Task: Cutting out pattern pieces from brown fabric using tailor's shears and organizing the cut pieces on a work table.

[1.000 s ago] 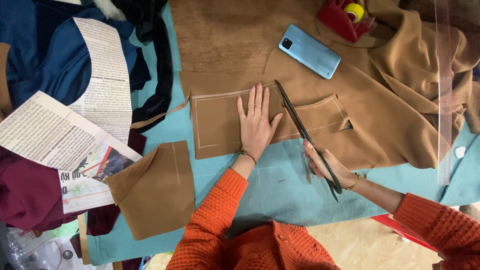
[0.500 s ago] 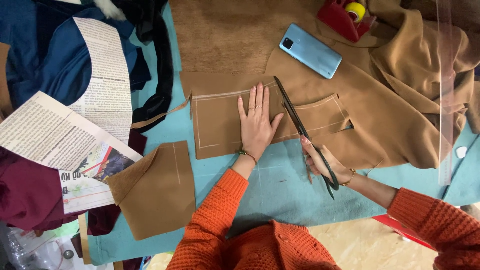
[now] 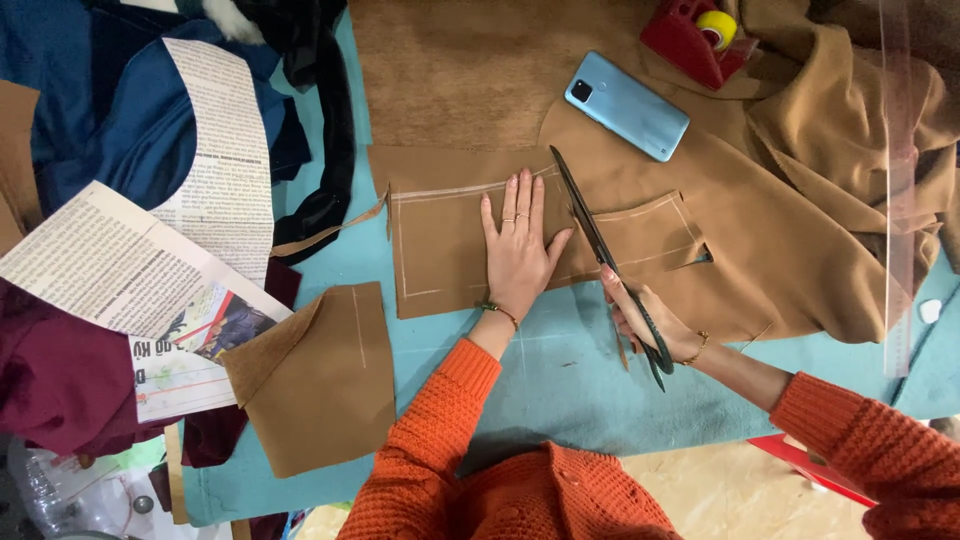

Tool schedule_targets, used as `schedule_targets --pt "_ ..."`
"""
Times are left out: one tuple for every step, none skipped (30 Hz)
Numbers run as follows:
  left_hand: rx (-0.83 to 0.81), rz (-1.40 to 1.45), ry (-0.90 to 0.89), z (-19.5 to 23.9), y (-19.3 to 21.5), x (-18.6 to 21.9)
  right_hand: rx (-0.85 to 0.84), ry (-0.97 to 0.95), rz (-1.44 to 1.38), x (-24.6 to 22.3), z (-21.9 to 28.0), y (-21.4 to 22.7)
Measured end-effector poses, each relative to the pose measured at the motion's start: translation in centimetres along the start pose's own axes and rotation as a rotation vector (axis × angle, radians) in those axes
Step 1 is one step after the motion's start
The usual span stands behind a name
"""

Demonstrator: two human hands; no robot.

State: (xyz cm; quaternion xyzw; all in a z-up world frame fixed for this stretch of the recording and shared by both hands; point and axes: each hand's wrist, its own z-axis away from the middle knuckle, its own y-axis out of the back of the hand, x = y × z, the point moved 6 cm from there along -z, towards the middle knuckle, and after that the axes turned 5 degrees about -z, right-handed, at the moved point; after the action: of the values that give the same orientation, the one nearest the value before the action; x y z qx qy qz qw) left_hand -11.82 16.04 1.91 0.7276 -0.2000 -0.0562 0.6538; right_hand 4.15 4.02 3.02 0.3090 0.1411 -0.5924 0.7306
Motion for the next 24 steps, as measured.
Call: schedule_targets --pt "0.001 0.0 -0.001 0.0 -0.1 0.0 0.001 0.001 -0.001 0.3 -0.3 0.1" --pt "0.019 0.002 -0.003 0.0 -0.1 0.0 0.01 0.001 0.003 0.6 -0.6 0.2" --pt "0.037 0.005 -0.005 0.1 -0.1 0.0 0.02 0.0 0.007 1.0 -0.8 0.4" --pt "0.039 0.003 -0.003 0.1 -0.1 0.0 0.018 0.003 0.009 1.0 -0.8 0.4" --pt "0.057 0.007 -0.003 0.1 -0.1 0.1 0.017 0.011 0.005 0.9 -0.7 0.4" --pt "0.075 0.01 -0.001 0.2 0.0 0.0 0.012 0.02 0.003 0.9 -0.6 0.3" --pt "0.078 0.006 0.004 0.2 -0.1 -0.1 0.008 0.024 0.006 0.8 -0.7 0.3" --pt "0.071 0.007 0.0 0.2 -0.2 0.0 -0.007 0.032 -0.029 0.7 -0.8 0.3" --pt "0.065 0.008 -0.003 0.2 -0.4 0.0 -0.023 0.04 -0.064 0.7 -0.8 0.3" --pt "0.07 0.005 0.007 0.2 -0.6 0.0 -0.028 0.046 -0.056 -1.4 1.0 0.0" --pt "0.068 0.003 0.001 0.1 -0.9 0.0 -0.029 0.018 -0.093 -3.2 2.8 -0.3" --pt "0.061 0.002 -0.001 0.3 -1.2 0.1 -0.034 -0.014 -0.127 -4.8 4.6 -0.7" --pt "0.061 -0.001 0.014 0.3 -1.1 0.0 -0.043 -0.013 -0.115 -5.2 5.1 -0.2" --pt "0.059 -0.009 0.012 0.2 -1.1 0.1 -0.047 -0.009 -0.078 -5.6 5.5 0.4" --pt "0.057 -0.017 0.01 0.2 -1.1 0.2 -0.05 -0.005 -0.041 -5.9 5.8 0.9" --pt "0.056 -0.019 0.03 0.2 -1.1 0.1 -0.062 -0.004 -0.025 -5.8 5.7 1.9" --pt "0.046 -0.033 0.025 0.1 -1.1 0.2 -0.066 0.002 0.02 -5.8 5.5 2.9" --pt "0.036 -0.047 0.023 0.1 -1.2 0.3 -0.07 0.009 0.066 -5.8 5.3 3.9" --pt "0.035 -0.047 0.045 0.3 -1.5 0.4 -0.082 0.01 0.084 -6.6 5.8 4.4" --pt "0.031 -0.031 0.064 0.2 -1.7 0.5 -0.144 0.05 0.174 -7.8 6.1 4.7" --pt "0.028 -0.014 0.083 0.0 -2.0 0.6 -0.206 0.09 0.263 -9.1 6.4 5.0" --pt "0.031 -0.013 0.111 0.0 -1.9 1.2 -0.219 0.093 0.287 -8.9 5.8 6.0" --pt "0.051 0.051 0.138 -0.1 -1.8 1.8 -0.25 0.125 0.301 -8.9 5.1 7.0" --pt "0.074 0.116 0.167 -0.2 -1.7 2.4 -0.281 0.156 0.318 -9.0 4.4 8.0"
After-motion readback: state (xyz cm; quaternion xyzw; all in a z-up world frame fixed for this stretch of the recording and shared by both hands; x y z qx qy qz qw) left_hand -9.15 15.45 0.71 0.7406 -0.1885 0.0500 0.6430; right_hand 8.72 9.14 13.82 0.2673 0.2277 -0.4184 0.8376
